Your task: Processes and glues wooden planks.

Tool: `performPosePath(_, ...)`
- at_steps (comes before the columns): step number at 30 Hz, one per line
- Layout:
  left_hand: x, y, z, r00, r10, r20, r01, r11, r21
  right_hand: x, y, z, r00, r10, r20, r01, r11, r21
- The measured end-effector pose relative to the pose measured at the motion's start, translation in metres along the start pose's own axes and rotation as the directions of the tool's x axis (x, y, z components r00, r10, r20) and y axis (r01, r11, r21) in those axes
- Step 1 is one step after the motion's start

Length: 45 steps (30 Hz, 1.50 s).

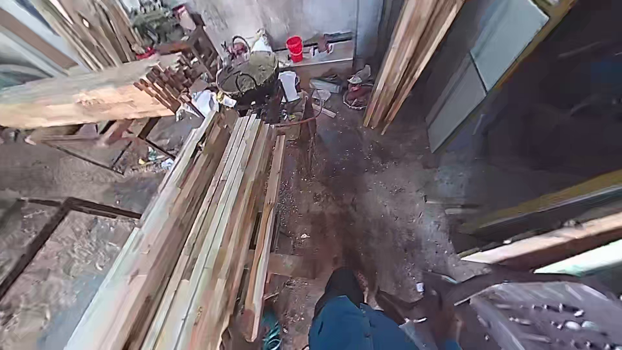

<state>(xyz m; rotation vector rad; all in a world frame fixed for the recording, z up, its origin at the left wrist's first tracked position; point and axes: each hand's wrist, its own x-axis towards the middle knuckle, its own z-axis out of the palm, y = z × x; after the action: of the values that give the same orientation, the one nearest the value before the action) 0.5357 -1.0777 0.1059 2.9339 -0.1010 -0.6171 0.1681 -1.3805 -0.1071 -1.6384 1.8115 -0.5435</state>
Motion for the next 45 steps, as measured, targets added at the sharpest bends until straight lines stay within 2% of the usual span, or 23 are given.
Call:
performPosePath(2,0.045,0.024,0.028,0.971,0.091,-0.222,-0.130,0.977,-0.167,0.061,-0.106,-0.013,0.972,-0.109,0.207,0.111,0.994,0.003)
performPosePath(5,0.101,0.105,0.028,0.946,0.120,-0.300,-0.181,0.966,-0.184,0.130,-0.219,0.005,0.878,-0.346,0.331,0.380,0.924,-0.044)
performPosePath(8,0.181,0.170,0.036,0.952,0.078,-0.295,-0.120,0.985,-0.126,0.192,-0.282,0.044,0.774,-0.454,0.441,0.518,0.855,-0.028)
performPosePath(11,0.242,0.219,0.039,0.990,-0.054,-0.134,0.046,0.997,-0.062,0.230,-0.330,0.065,0.735,-0.423,0.530,0.546,0.832,-0.094)
performPosePath(12,0.252,0.230,0.040,0.992,-0.073,-0.099,0.068,0.997,-0.046,0.237,-0.338,0.066,0.750,-0.361,0.554,0.516,0.843,-0.149)
performPosePath(14,0.264,0.253,0.041,0.994,-0.101,-0.037,0.095,0.987,-0.128,0.263,-0.353,0.078,0.784,-0.313,0.536,0.480,0.853,-0.205)
performPosePath(16,0.268,0.268,0.045,0.995,-0.092,-0.035,0.085,0.983,-0.165,0.287,-0.367,0.105,0.765,-0.317,0.560,0.493,0.848,-0.193)
performPosePath(17,0.265,0.277,0.049,0.996,-0.074,-0.054,0.064,0.984,-0.164,0.297,-0.380,0.116,0.731,-0.316,0.604,0.523,0.828,-0.200)
performPosePath(19,0.264,0.298,0.054,0.996,-0.051,-0.073,0.037,0.982,-0.187,0.319,-0.434,0.139,0.653,-0.316,0.688,0.618,0.748,-0.243)
performPosePath(22,0.271,0.318,0.055,0.996,-0.071,-0.048,0.059,0.976,-0.211,0.355,-0.549,0.181,0.561,-0.394,0.728,0.767,0.578,-0.278)
performPosePath(25,0.275,0.320,0.050,0.989,-0.147,0.034,0.150,0.951,-0.268,0.388,-0.645,0.227,0.447,-0.509,0.735,0.880,0.400,-0.258)
performPosePath(27,0.282,0.322,0.046,0.973,-0.216,0.080,0.230,0.928,-0.293,0.409,-0.688,0.267,0.409,-0.522,0.749,0.908,0.312,-0.279)
performPosePath(30,0.287,0.335,0.046,0.950,-0.285,0.131,0.311,0.905,-0.290,0.426,-0.723,0.306,0.407,-0.422,0.810,0.913,0.219,-0.344)
performPosePath(33,0.289,0.339,0.050,0.932,-0.334,0.138,0.360,0.886,-0.291,0.425,-0.740,0.314,0.403,-0.365,0.839,0.915,0.176,-0.362)
performPosePath(35,0.290,0.336,0.050,0.931,-0.339,0.134,0.364,0.882,-0.298,0.422,-0.748,0.317,0.368,-0.346,0.863,0.929,0.093,-0.358)
performPosePath(38,0.287,0.331,0.057,0.939,-0.331,0.097,0.345,0.887,-0.308,0.421,-0.764,0.320,0.307,-0.186,0.933,0.949,-0.017,-0.315)
performPosePath(41,0.287,0.331,0.058,0.931,-0.343,0.125,0.365,0.876,-0.315,0.423,-0.779,0.327,0.296,-0.096,0.950,0.953,-0.038,-0.301)
performPosePath(43,0.286,0.331,0.059,0.933,-0.344,0.106,0.360,0.881,-0.309,0.422,-0.782,0.331,0.326,-0.082,0.942,0.945,-0.010,-0.328)
performPosePath(45,0.286,0.330,0.055,0.940,-0.331,0.082,0.340,0.885,-0.318,0.406,-0.768,0.327,0.377,-0.133,0.916,0.926,0.022,-0.378)
